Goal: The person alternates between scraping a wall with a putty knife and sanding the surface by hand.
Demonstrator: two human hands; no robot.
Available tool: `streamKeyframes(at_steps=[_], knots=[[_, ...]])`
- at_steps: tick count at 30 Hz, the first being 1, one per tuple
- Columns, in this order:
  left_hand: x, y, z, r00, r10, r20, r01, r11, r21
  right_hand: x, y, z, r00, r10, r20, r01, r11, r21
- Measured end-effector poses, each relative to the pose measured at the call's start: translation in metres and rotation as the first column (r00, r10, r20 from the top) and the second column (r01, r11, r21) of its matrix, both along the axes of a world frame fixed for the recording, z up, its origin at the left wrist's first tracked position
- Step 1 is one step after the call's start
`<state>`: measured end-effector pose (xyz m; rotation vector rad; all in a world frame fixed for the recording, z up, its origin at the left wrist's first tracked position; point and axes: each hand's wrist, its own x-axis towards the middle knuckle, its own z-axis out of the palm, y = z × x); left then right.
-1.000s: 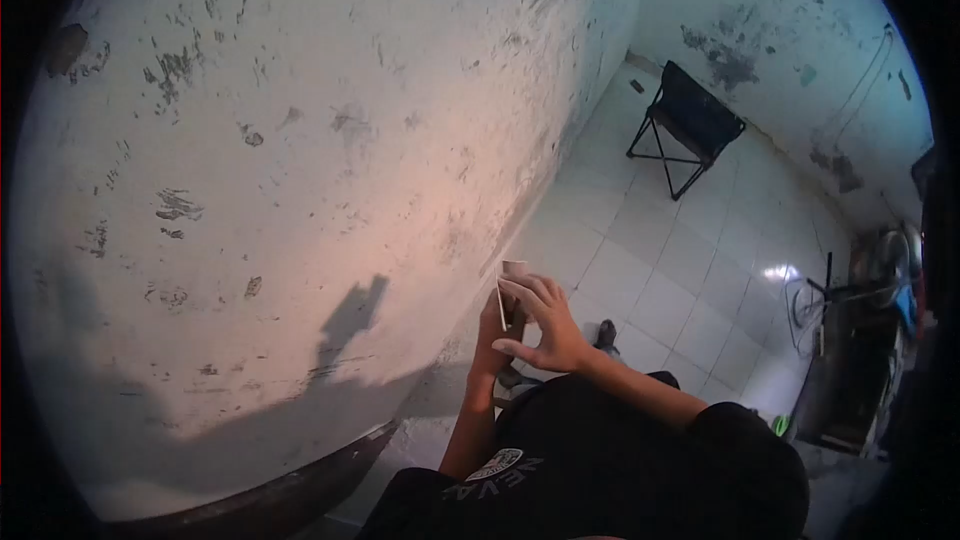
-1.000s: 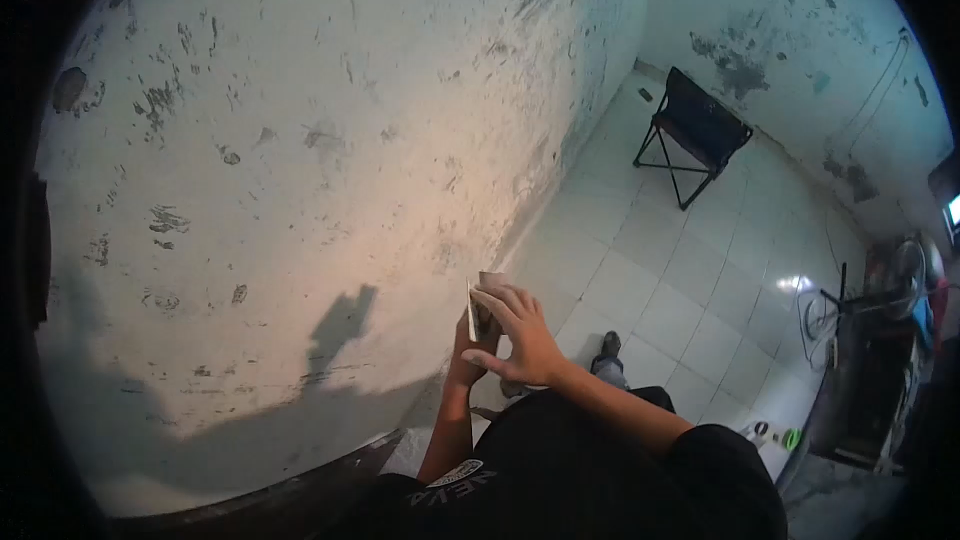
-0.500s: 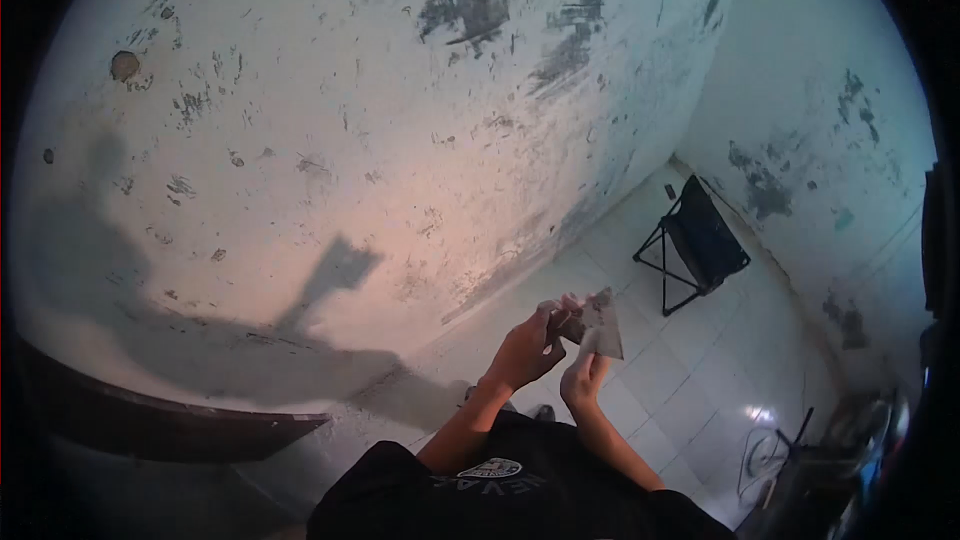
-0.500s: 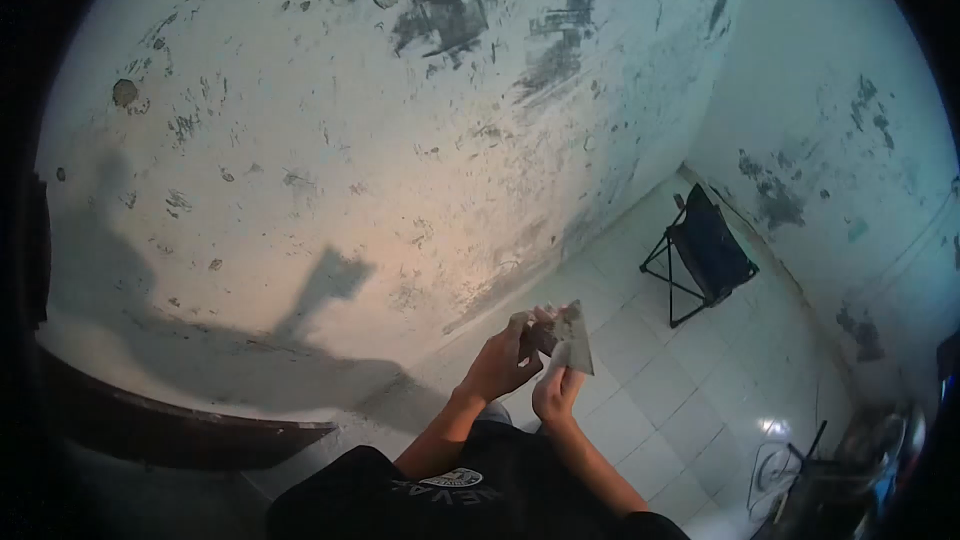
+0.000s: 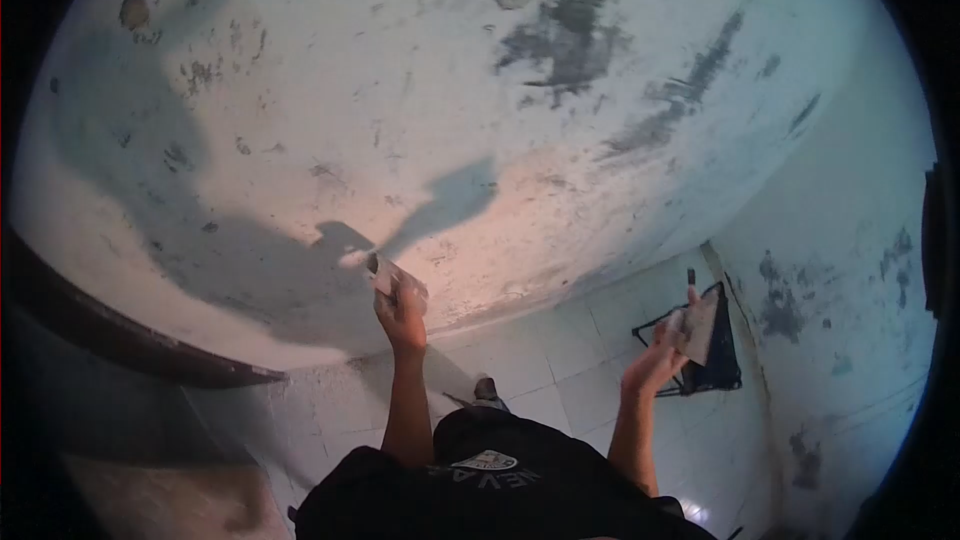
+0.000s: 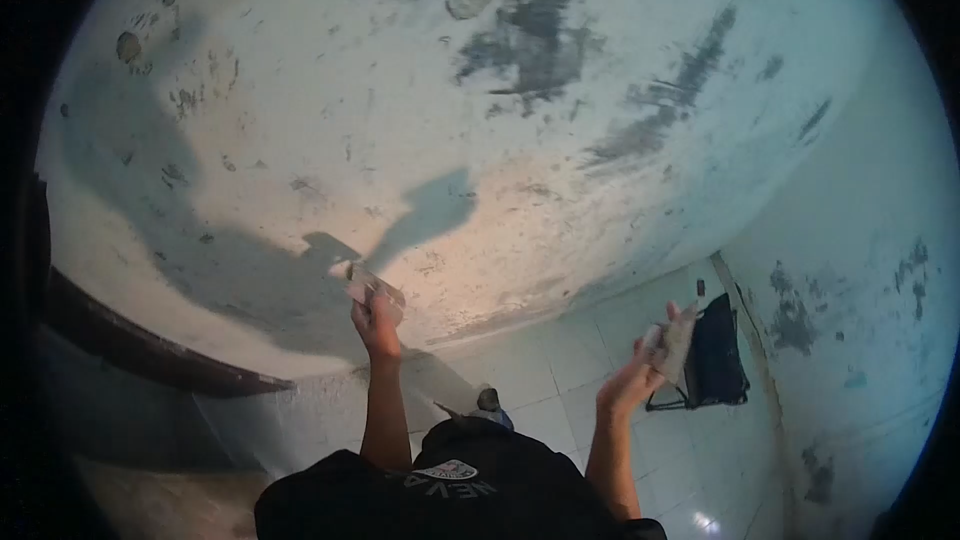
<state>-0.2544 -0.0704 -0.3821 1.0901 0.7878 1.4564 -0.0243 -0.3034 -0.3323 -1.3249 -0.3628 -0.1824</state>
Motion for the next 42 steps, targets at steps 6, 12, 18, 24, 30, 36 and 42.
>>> streamKeyframes(at_steps=[6,12,18,24,30,36,42], knots=[[0.048,0.065,0.078,0.881,0.457,-0.121,-0.382,0.84,0.385,0.082,0.011,0.022,0.953,-0.222,0.204,0.265,0.939,-0.217],[0.103,0.102,0.099,0.565,0.783,-0.258,-0.627,0.611,0.483,0.182,0.053,0.027,0.942,-0.259,0.211,0.304,0.928,-0.216],[0.176,0.111,0.092,0.429,0.854,-0.294,-0.71,0.52,0.475,0.285,0.141,0.059,0.961,-0.107,0.255,0.089,0.993,0.079],[0.14,0.125,0.118,0.373,0.924,-0.087,-0.869,0.38,0.317,0.362,0.196,0.058,0.863,-0.247,0.44,0.148,0.958,0.247],[0.152,0.114,0.096,0.334,0.926,-0.177,-0.81,0.378,0.447,0.425,0.267,0.045,0.376,-0.367,0.851,0.579,0.81,0.093],[0.053,0.172,0.108,0.21,0.941,-0.266,-0.857,0.307,0.413,0.301,0.281,0.116,0.764,-0.35,0.543,0.003,0.842,0.539],[0.074,0.137,0.104,0.251,0.931,-0.263,-0.756,0.359,0.548,0.291,0.288,0.119,0.745,-0.375,0.552,0.018,0.838,0.546]])
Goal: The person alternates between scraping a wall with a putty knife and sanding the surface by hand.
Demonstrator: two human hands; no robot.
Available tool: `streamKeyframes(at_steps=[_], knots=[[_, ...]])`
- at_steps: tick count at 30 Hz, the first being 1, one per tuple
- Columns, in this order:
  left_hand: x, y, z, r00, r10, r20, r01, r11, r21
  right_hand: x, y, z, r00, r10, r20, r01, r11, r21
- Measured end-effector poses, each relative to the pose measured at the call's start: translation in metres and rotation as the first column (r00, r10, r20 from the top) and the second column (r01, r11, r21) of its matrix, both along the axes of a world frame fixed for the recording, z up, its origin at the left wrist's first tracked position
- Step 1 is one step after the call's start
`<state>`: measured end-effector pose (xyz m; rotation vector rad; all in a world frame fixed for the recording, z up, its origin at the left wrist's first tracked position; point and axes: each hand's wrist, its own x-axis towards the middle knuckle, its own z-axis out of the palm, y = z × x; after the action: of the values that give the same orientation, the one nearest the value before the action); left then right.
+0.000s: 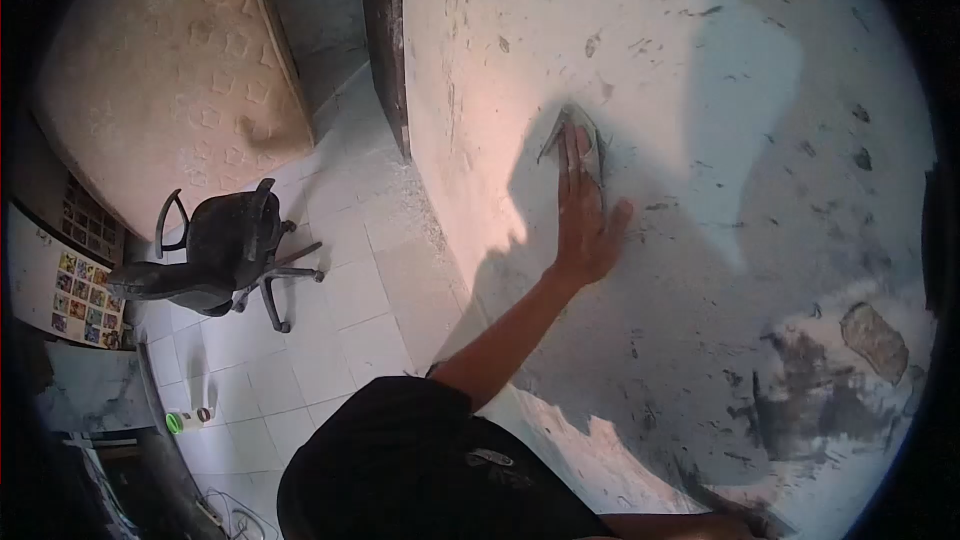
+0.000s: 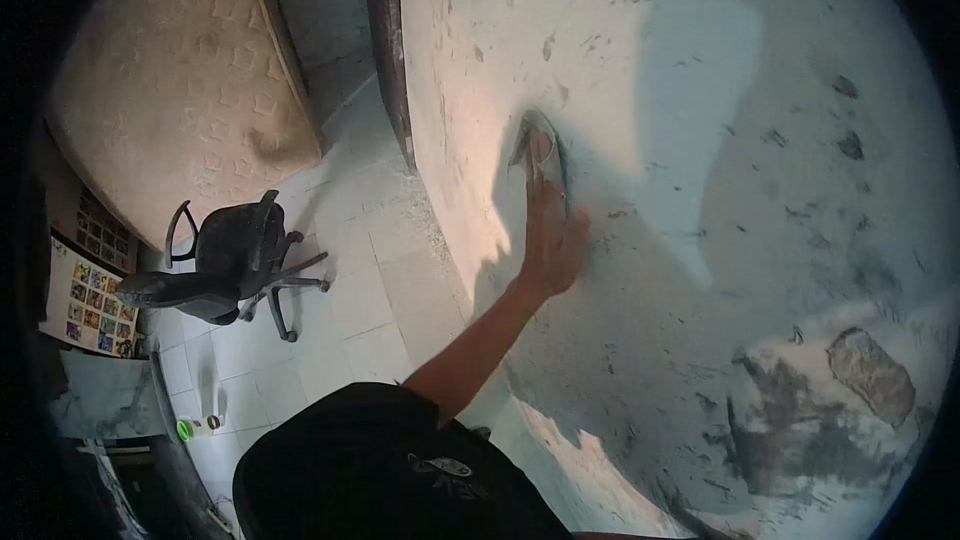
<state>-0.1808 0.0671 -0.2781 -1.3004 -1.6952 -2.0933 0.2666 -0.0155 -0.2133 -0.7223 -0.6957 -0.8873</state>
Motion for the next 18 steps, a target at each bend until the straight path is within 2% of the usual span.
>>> streamKeyframes(at_steps=[3,5,6,7,9,10,14,16,18], knots=[[-0.042,0.011,0.01,0.999,-0.052,-0.012,0.052,0.998,0.035,0.007,-0.005,0.001,1.0,0.006,0.027,-0.006,1.0,-0.019],[-0.072,0.026,0.025,0.975,-0.086,0.202,0.076,0.995,0.06,0.009,-0.005,0.001,1.0,-0.004,0.031,0.005,1.0,-0.023],[-0.07,0.034,0.024,0.979,-0.011,0.204,0.013,1.0,-0.006,0.009,-0.006,0.001,0.999,-0.012,0.031,0.013,1.0,-0.026],[-0.065,0.034,0.019,0.979,-0.017,0.203,0.019,1.0,-0.008,0.009,-0.006,0.001,0.999,-0.018,0.029,0.019,0.999,-0.028],[-0.045,0.017,0.006,1.0,0.002,0.016,-0.001,0.999,-0.053,0.01,-0.007,0.001,1.0,-0.023,0.012,0.023,0.999,-0.028],[-0.037,0.001,0.009,0.998,-0.069,-0.003,0.068,0.996,-0.054,0.011,-0.007,0.002,1.0,-0.022,0.005,0.022,1.0,-0.022],[-0.073,0.012,0.01,0.993,-0.118,-0.012,0.117,0.992,-0.051,0.013,-0.008,0.002,1.0,-0.016,0.013,0.016,0.999,-0.032],[-0.091,0.032,0.017,0.994,-0.066,0.088,0.064,0.998,0.025,0.014,-0.009,0.002,1.0,-0.013,0.024,0.014,0.999,-0.031],[-0.088,0.027,0.02,0.996,-0.04,0.078,0.042,0.999,-0.013,0.014,-0.008,0.003,0.999,-0.022,0.027,0.022,0.999,-0.026]])
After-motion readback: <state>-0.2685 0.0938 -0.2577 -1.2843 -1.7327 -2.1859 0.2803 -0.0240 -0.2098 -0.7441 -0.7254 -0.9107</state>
